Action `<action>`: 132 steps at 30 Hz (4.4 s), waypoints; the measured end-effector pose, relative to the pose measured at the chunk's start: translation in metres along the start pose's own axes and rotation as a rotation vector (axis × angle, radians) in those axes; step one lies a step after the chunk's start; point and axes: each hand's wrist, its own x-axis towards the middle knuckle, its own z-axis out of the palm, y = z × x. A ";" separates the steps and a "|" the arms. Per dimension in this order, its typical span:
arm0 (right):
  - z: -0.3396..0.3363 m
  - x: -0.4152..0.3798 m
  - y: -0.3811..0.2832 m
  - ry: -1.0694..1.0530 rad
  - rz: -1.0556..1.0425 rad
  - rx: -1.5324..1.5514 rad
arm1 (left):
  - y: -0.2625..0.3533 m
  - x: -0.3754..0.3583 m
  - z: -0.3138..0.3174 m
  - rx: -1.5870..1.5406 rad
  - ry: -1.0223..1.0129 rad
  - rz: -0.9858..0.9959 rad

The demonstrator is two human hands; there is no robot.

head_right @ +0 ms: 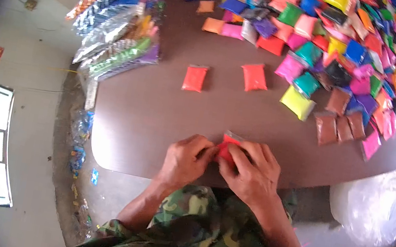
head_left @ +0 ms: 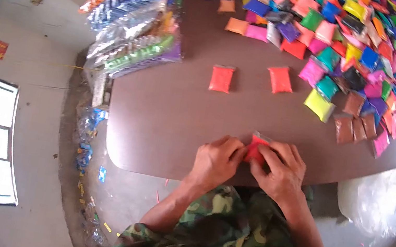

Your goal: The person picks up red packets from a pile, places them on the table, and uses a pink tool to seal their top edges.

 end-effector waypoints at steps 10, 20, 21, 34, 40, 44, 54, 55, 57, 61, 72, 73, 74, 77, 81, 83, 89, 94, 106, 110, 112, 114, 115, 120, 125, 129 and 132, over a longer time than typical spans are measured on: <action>-0.001 0.002 0.001 0.006 -0.023 0.012 | 0.020 -0.018 -0.014 -0.137 0.019 -0.056; -0.002 -0.002 -0.002 0.018 -0.007 -0.032 | 0.012 -0.026 -0.017 -0.028 0.103 -0.080; -0.003 -0.002 -0.002 0.021 0.003 -0.034 | 0.014 -0.031 -0.008 -0.043 0.094 -0.045; 0.002 -0.002 0.002 0.054 0.007 0.006 | 0.014 -0.038 -0.003 -0.036 0.108 -0.031; 0.001 -0.002 0.001 0.040 0.007 -0.010 | -0.028 -0.030 -0.016 0.106 0.236 -0.079; 0.000 -0.002 -0.001 0.007 0.004 -0.037 | -0.067 -0.028 -0.048 0.114 0.397 -0.162; -0.003 -0.017 -0.016 -0.188 -0.086 -0.177 | -0.097 -0.024 -0.062 0.026 0.476 -0.253; -0.004 -0.012 -0.014 -0.205 -0.102 -0.194 | -0.096 -0.024 -0.063 0.002 0.470 -0.261; -0.003 0.007 -0.008 -0.231 -0.128 -0.230 | -0.096 -0.024 -0.063 0.002 0.477 -0.255; 0.005 0.042 0.001 -0.262 -0.167 -0.252 | -0.098 -0.023 -0.065 -0.030 0.495 -0.226; 0.060 0.111 0.032 -0.221 -0.225 -0.232 | -0.098 -0.020 -0.068 -0.106 0.514 -0.247; 0.062 0.115 0.033 -0.216 -0.226 -0.240 | -0.099 -0.020 -0.067 -0.100 0.521 -0.244; 0.064 0.118 0.034 -0.211 -0.228 -0.248 | -0.099 -0.020 -0.068 -0.108 0.520 -0.254; 0.068 0.122 0.036 -0.212 -0.234 -0.290 | -0.098 -0.019 -0.069 -0.120 0.515 -0.270; 0.069 0.124 0.038 -0.231 -0.258 -0.339 | -0.097 -0.019 -0.071 -0.123 0.499 -0.303; 0.070 0.121 0.041 -0.234 -0.289 -0.365 | -0.096 -0.020 -0.072 -0.130 0.490 -0.323; 0.069 0.119 0.046 -0.242 -0.314 -0.391 | -0.093 -0.019 -0.073 -0.149 0.495 -0.321; 0.066 0.118 0.041 -0.238 -0.283 -0.386 | -0.093 -0.020 -0.073 -0.151 0.496 -0.327; 0.067 0.117 0.043 -0.288 -0.260 -0.244 | -0.097 -0.019 -0.069 -0.125 0.521 -0.311; 0.048 0.119 0.047 -0.190 -0.181 -0.363 | -0.095 -0.021 -0.070 -0.155 0.495 -0.368; 0.042 0.111 0.058 -0.162 -0.112 -0.422 | -0.096 -0.020 -0.072 -0.148 0.487 -0.364; 0.038 0.107 0.064 -0.215 -0.137 -0.395 | -0.096 -0.019 -0.072 -0.134 0.490 -0.347; 0.036 0.106 0.065 -0.229 -0.146 -0.374 | -0.096 -0.019 -0.071 -0.128 0.491 -0.340; 0.013 0.078 0.041 -0.303 -0.121 -0.291 | -0.097 -0.021 -0.071 -0.118 0.477 -0.345; -0.009 0.033 0.015 -0.290 -0.122 -0.267 | -0.098 -0.022 -0.068 -0.109 0.486 -0.343; -0.019 0.017 0.008 -0.239 -0.087 -0.182 | -0.098 -0.024 -0.071 -0.081 0.455 -0.343; -0.028 0.011 0.002 -0.185 -0.065 -0.156 | -0.096 -0.024 -0.070 -0.045 0.448 -0.316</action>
